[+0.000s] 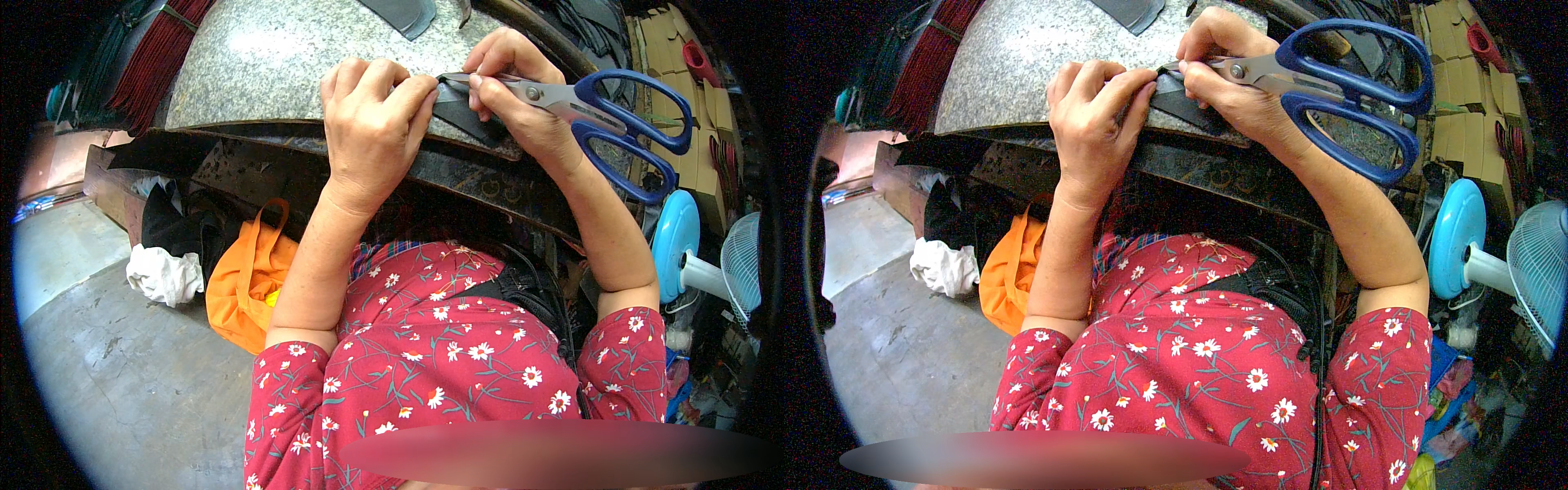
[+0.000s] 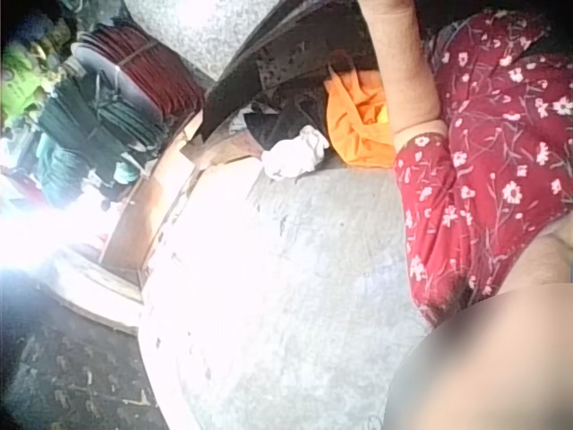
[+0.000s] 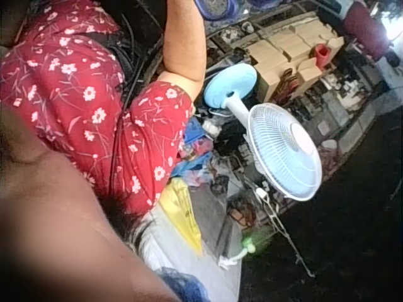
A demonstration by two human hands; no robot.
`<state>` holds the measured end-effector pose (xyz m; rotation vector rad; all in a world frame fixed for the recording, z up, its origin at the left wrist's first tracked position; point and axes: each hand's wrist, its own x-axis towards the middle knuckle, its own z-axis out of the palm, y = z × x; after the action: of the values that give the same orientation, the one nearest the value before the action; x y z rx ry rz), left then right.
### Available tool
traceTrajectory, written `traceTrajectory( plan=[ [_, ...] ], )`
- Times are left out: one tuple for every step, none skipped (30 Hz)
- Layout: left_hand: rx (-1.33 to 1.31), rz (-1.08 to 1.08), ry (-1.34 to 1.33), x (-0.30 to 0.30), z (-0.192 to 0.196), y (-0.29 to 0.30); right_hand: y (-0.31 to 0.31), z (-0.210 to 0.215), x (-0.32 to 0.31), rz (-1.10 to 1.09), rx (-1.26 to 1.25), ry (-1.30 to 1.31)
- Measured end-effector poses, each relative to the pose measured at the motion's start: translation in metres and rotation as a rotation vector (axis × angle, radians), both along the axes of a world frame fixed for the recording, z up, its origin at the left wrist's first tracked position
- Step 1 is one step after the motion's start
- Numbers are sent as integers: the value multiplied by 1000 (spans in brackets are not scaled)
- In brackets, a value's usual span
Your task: The person repeatedly cuts dark leather pieces using blue-handled scissors, then uses a hammer to tap the edges of each piece. The person handles multiple leather pieces one at a time, cutting and hammering them in sequence.
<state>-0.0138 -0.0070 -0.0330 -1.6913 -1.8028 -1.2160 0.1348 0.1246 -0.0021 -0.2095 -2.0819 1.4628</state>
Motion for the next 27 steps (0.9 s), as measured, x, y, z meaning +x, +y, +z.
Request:
traceTrajectory(
  plan=[
    [-4, 4, 3, 0, 0, 0, 0, 0, -1, 7, 5, 1],
    [-3, 1, 4, 0, 0, 0, -1, 1, -1, -8, 24, -30],
    [-5, 1, 2, 0, 0, 0, -1, 2, -2, -21, 40, -64],
    [-7, 0, 2, 0, 0, 0, -1, 3, -3, -34, 56, -98],
    [-10, 14, 6, 1, 0, -1, -1, 5, -4, -32, 194, -90],
    [-11, 27, 13, 1, 1, -2, 0, 6, -4, -29, 332, -80],
    [-12, 39, 21, 1, 2, -2, 0, 8, -5, -27, 471, -69],
    [-17, 81, -1, 1, 2, -3, 0, 9, -5, -44, 442, -97],
    [-23, 122, -25, 1, 3, -4, 1, 10, -5, -60, 413, -127],
    [-20, 160, -46, 2, 3, -5, 0, 10, -5, -77, 383, -157],
    [-17, 122, -47, 0, 3, -5, 0, 10, -4, -32, 356, -152],
    [-23, 95, -42, 0, 3, -5, 0, 10, -4, -30, 285, -143],
    [-16, 66, -35, -1, 3, -4, 0, 9, -3, -27, 214, -133],
    [-18, 43, -25, -2, 3, -3, -1, 8, -3, -25, 143, -123],
    [-12, 32, -18, -3, 3, -3, 0, 7, -2, -20, 86, -105],
    [-14, 25, -6, -3, 3, -3, 0, 6, -1, -16, 29, -88],
    [-16, 18, 5, -3, 3, -3, 1, 5, 0, -13, -28, -70],
    [-15, 22, 8, -3, 3, -3, 2, 4, 1, -10, -85, -53],
    [-15, 27, 10, -3, 3, -3, 3, 4, 0, 27, -91, -39],
    [-14, 31, 12, -3, 2, -3, 4, 3, 1, 33, -77, -36],
    [-12, 30, 7, -2, 2, -3, 5, 2, 0, 39, -63, -34],
    [-10, 29, 3, -2, 2, -3, 5, 2, 0, 46, -49, -31],
    [-9, 28, -2, -2, 2, -3, 5, 1, 0, 51, -41, -37],
    [-7, 29, -2, -2, 1, -3, 5, 0, 0, 55, -32, -42],
    [-5, 28, -3, -2, 1, -3, 5, 0, 0, 59, -22, -48],
    [-3, 30, -1, -2, 1, -3, 5, 0, 0, 56, -2, -52],
    [-3, 29, -4, -2, 1, -3, 4, 0, 0, 52, 18, -55]
  ],
)
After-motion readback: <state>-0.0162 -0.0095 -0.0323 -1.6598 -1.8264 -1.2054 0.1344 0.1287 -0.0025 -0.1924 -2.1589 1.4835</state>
